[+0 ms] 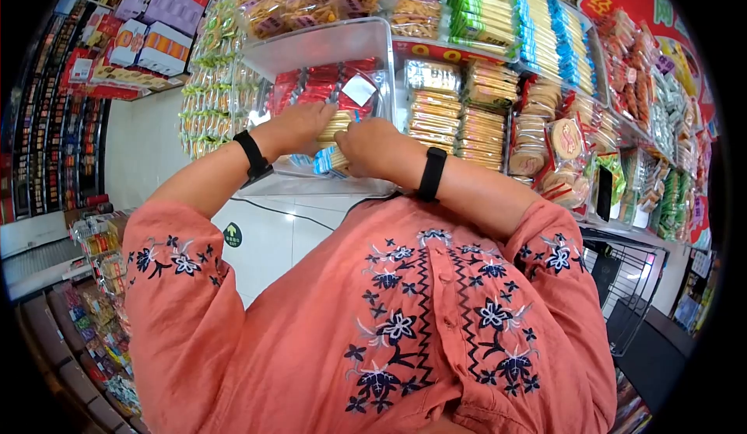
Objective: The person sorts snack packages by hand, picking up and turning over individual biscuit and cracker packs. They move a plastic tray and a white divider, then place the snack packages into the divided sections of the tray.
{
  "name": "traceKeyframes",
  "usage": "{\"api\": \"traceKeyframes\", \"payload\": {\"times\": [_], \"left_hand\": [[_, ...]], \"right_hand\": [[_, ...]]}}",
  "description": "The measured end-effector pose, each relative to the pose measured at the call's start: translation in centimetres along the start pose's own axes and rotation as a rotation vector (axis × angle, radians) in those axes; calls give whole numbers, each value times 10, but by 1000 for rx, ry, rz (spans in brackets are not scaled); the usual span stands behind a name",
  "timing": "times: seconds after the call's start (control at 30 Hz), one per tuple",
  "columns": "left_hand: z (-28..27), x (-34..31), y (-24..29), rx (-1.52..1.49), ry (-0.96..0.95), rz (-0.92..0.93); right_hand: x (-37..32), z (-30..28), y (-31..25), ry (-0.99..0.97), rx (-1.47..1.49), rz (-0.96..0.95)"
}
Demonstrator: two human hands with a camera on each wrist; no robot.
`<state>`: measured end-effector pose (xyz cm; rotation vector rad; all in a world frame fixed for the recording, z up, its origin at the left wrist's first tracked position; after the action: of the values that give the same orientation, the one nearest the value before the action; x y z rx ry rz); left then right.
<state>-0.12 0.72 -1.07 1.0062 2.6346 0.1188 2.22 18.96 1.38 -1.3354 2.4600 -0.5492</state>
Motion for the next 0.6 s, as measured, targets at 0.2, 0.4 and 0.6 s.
{"api": "traceKeyframes", "payload": {"times": [0.2,0.4,0.6], "left_hand": [[-14,3,-14,134,184,-118],[-17,12,-33,150,172,-186],[-16,9,-30,-64,66,-199]], "right_hand": [[3,-5,2,197,-27,-40],[19,11,16,300,-192,-60],[22,16,21,174,-226,24]]}}
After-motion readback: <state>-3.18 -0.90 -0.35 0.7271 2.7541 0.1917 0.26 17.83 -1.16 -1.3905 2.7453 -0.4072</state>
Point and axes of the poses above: each hand's wrist, its own x-axis towards the middle knuckle, its own z-axis out of the palm, y = z × x, the point moved 3 cm from there along x, towards the middle knuckle, and after that the axes turned 4 degrees about x, right-handed, at the moved point
